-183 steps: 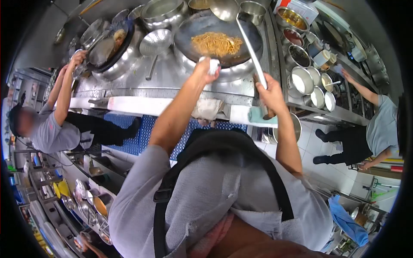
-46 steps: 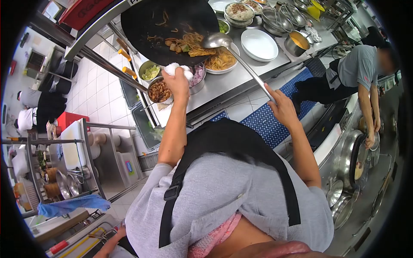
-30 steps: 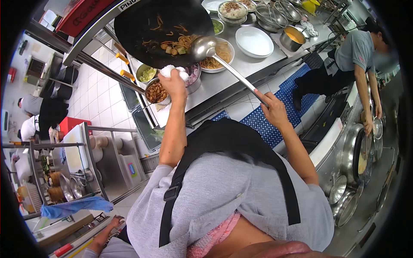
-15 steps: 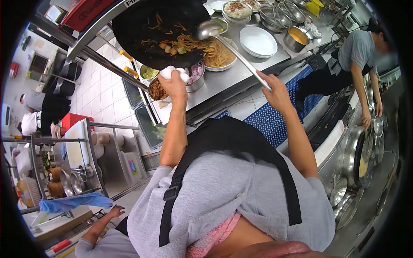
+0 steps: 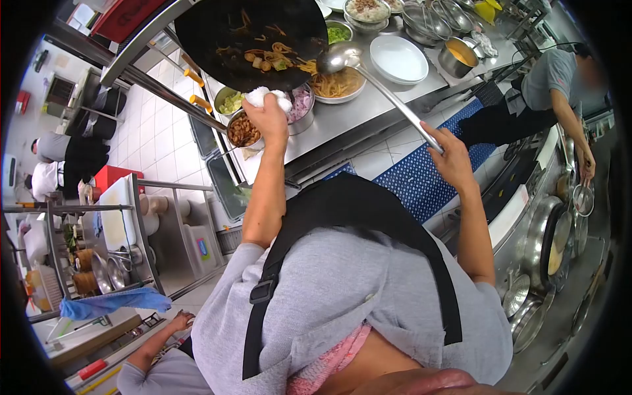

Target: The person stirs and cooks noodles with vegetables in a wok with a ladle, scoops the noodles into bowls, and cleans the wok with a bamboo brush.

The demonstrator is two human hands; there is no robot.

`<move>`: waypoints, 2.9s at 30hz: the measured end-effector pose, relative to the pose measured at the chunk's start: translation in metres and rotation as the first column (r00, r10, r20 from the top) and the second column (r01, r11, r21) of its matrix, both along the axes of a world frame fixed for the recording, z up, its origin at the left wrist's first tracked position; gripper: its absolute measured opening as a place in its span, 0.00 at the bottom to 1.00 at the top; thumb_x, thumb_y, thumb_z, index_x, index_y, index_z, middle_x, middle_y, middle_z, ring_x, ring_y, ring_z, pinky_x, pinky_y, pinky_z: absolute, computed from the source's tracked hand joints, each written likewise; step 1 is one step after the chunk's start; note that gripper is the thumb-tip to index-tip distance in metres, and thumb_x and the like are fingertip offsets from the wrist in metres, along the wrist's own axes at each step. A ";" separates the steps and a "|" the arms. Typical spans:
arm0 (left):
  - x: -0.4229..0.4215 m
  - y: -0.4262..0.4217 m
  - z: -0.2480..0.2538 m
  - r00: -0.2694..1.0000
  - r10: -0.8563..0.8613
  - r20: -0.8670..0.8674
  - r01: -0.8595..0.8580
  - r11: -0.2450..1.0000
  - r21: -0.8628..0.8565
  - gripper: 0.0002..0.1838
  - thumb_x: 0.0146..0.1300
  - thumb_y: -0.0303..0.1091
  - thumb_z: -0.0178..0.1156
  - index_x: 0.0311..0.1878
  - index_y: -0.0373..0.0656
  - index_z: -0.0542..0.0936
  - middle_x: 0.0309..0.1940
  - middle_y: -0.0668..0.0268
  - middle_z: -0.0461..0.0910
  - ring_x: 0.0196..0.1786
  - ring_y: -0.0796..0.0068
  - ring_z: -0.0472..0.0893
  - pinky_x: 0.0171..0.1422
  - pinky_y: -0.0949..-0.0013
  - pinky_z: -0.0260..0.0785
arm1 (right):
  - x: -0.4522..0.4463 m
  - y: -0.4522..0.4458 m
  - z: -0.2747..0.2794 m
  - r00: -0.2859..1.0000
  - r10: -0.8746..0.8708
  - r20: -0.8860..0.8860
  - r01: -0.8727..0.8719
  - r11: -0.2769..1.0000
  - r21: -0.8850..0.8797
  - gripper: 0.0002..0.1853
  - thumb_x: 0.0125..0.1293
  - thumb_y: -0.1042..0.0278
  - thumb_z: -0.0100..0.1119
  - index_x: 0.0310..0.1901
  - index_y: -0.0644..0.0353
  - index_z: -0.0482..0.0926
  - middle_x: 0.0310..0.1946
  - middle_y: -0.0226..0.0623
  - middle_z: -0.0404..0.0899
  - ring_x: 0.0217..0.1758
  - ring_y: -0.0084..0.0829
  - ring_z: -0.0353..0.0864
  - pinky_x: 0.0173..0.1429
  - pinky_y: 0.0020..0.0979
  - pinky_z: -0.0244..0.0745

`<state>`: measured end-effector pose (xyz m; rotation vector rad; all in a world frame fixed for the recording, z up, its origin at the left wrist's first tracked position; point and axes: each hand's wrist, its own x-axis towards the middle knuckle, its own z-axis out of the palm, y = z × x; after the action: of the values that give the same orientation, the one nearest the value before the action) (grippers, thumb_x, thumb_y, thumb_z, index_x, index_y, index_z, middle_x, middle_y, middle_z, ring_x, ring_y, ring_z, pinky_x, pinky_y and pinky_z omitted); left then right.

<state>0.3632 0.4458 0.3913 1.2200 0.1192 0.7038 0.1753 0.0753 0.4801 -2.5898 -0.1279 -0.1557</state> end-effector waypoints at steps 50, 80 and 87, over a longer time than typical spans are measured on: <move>0.004 -0.002 0.012 0.995 -0.040 -0.088 0.035 0.998 -0.062 0.16 0.62 0.25 0.59 0.53 0.35 0.72 0.41 0.62 0.80 0.39 0.74 0.80 0.45 0.69 0.74 | 0.025 -0.017 -0.084 0.999 -0.008 0.053 -0.001 0.985 0.170 0.37 0.62 0.82 0.65 0.73 0.38 0.78 0.39 0.42 0.79 0.35 0.42 0.80 0.43 0.39 0.76; -0.019 0.002 0.028 0.986 -0.154 -0.059 0.142 0.976 -0.168 0.17 0.61 0.20 0.57 0.55 0.37 0.74 0.41 0.66 0.81 0.40 0.77 0.80 0.46 0.73 0.73 | 0.157 0.068 -0.034 0.969 0.091 0.230 -0.149 0.956 0.252 0.33 0.61 0.80 0.64 0.70 0.47 0.80 0.40 0.48 0.80 0.44 0.52 0.82 0.52 0.44 0.77; -0.008 0.000 0.022 0.985 -0.172 -0.007 0.167 0.966 -0.199 0.13 0.61 0.20 0.58 0.49 0.40 0.74 0.37 0.65 0.78 0.36 0.72 0.81 0.39 0.69 0.76 | 0.071 0.008 -0.108 0.987 0.064 0.150 -0.101 0.962 0.255 0.32 0.61 0.81 0.64 0.69 0.49 0.81 0.39 0.47 0.80 0.43 0.48 0.82 0.52 0.40 0.78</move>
<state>0.3549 0.4459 0.4135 1.0337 0.1010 0.5154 0.2465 0.0829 0.3723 -2.3043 -0.2495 -0.3038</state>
